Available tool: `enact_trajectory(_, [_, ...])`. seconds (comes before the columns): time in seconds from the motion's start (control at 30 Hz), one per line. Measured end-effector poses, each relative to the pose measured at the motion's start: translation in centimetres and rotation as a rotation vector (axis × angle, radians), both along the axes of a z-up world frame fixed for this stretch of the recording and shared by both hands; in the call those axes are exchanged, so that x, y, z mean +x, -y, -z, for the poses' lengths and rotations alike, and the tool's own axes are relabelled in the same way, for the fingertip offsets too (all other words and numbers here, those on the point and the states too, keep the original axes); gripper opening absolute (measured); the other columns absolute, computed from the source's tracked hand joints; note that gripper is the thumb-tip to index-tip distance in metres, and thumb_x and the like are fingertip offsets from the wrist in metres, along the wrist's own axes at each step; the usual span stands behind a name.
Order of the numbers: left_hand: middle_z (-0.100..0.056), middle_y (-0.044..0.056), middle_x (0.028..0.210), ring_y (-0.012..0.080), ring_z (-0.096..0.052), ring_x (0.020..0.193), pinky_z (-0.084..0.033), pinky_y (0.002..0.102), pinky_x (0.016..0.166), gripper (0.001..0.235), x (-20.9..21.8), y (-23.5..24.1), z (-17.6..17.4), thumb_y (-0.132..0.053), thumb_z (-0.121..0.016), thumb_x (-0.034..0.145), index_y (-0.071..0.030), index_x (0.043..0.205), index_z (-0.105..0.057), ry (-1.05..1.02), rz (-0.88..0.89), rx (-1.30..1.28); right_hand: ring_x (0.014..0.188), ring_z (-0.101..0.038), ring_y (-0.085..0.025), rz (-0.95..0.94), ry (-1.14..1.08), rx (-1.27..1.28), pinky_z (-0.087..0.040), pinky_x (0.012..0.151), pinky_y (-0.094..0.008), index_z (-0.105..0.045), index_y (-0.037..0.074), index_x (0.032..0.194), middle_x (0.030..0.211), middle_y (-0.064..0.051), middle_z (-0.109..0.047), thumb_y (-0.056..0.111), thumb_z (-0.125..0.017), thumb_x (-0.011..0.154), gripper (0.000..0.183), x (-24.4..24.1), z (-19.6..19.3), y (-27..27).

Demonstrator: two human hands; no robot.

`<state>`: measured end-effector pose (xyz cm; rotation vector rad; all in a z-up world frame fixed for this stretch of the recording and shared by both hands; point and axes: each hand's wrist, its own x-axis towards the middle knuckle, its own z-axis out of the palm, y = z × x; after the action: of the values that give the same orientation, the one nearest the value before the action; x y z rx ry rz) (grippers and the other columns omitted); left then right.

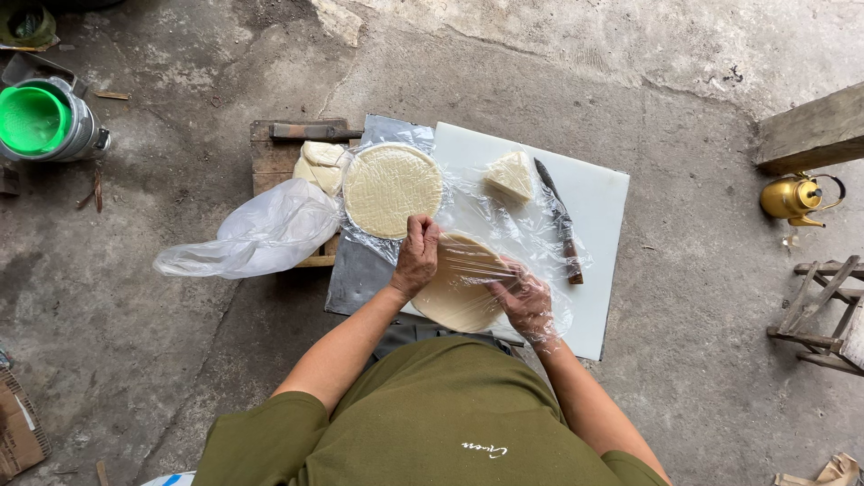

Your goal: The person peels individual tortillas from a stack, folds them, and places pieces of white food into them by hand.

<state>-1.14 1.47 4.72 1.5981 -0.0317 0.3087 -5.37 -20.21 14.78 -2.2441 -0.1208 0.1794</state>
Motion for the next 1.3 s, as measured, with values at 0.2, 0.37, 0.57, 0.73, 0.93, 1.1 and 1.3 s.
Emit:
enact_trajectory(0.2, [-0.058, 0.012, 0.087, 0.0261, -0.06, 0.076, -0.051, 0.039, 0.072, 0.014, 0.2, -0.5, -0.3, -0.019, -0.046, 0.111, -0.005, 0.112, -0.046, -0.145, -0.08, -0.043, 0.092, -0.076, -0.02, 0.039, -0.082, -0.028, -0.06, 0.083, -0.035, -0.074, 0.006, 0.123, 0.105, -0.012, -0.08, 0.025, -0.075, 0.096, 0.033, 0.2, 1.0, 0.6])
enact_trajectory(0.37, [-0.057, 0.013, 0.087, 0.0259, -0.058, 0.075, -0.052, 0.041, 0.069, 0.014, 1.6, -1.0, 1.8, -0.02, -0.045, 0.11, -0.006, 0.109, -0.046, -0.273, -0.184, -0.058, 0.08, -0.07, -0.019, -0.077, 0.169, -0.08, -0.059, 0.07, -0.034, -0.064, 0.004, 0.114, 0.093, -0.011, -0.069, 0.02, -0.061, 0.102, 0.02, -0.5, 1.6, 0.6])
enact_trajectory(0.57, [-0.06, 0.019, 0.093, 0.0363, -0.064, 0.082, -0.053, 0.048, 0.074, 0.013, 4.4, -5.6, 4.7, -0.019, -0.045, 0.11, -0.006, 0.108, -0.043, -0.289, -0.486, 0.045, 0.071, -0.067, -0.014, 0.081, 0.022, 0.162, -0.059, 0.061, -0.029, -0.057, 0.007, 0.111, 0.084, -0.006, -0.07, 0.026, -0.056, 0.104, 0.02, -1.9, -0.3, 0.9])
enact_trajectory(0.73, [-0.067, 0.023, 0.096, 0.0467, -0.066, 0.089, -0.05, 0.056, 0.073, 0.015, 6.0, -8.4, 5.2, -0.022, -0.043, 0.11, -0.009, 0.116, -0.042, -0.426, -0.432, 0.361, 0.086, -0.069, -0.015, 0.177, 0.286, 0.297, -0.061, 0.071, -0.028, -0.055, 0.005, 0.11, 0.095, -0.007, -0.069, 0.036, -0.06, 0.106, 0.032, -2.6, -4.6, 3.0])
enact_trajectory(0.93, [-0.067, 0.023, 0.101, 0.0449, -0.068, 0.089, -0.052, 0.057, 0.072, 0.017, 8.6, -9.5, 4.4, -0.021, -0.045, 0.108, -0.009, 0.119, -0.041, -0.423, -0.428, 0.641, 0.104, -0.071, -0.023, 0.389, 0.7, 0.341, -0.066, 0.085, -0.036, -0.053, 0.003, 0.128, 0.115, -0.012, -0.07, 0.029, -0.063, 0.113, 0.031, -2.1, -9.7, 6.0])
enact_trajectory(1.1, [-0.061, 0.022, 0.116, 0.0432, -0.065, 0.099, -0.052, 0.055, 0.079, 0.048, 11.1, -10.7, 3.9, -0.044, -0.057, 0.104, -0.008, 0.131, -0.04, -0.42, -0.414, 0.684, 0.128, -0.064, -0.022, 0.327, 0.723, 0.55, -0.059, 0.108, -0.037, -0.048, 0.005, 0.147, 0.142, -0.013, -0.062, 0.02, -0.064, 0.116, 0.038, -3.4, -12.0, 8.0])
enact_trajectory(1.3, [-0.053, 0.022, 0.125, 0.041, -0.053, 0.115, -0.045, 0.053, 0.092, 0.091, 11.4, -11.6, 4.5, -0.065, -0.068, 0.093, -0.003, 0.149, -0.032, -0.276, -0.496, 0.771, 0.13, -0.063, -0.018, 0.284, 0.643, 0.673, -0.057, 0.113, -0.033, -0.05, 0.006, 0.148, 0.139, -0.009, -0.063, 0.015, -0.063, 0.113, 0.038, -4.0, -11.5, 7.5])
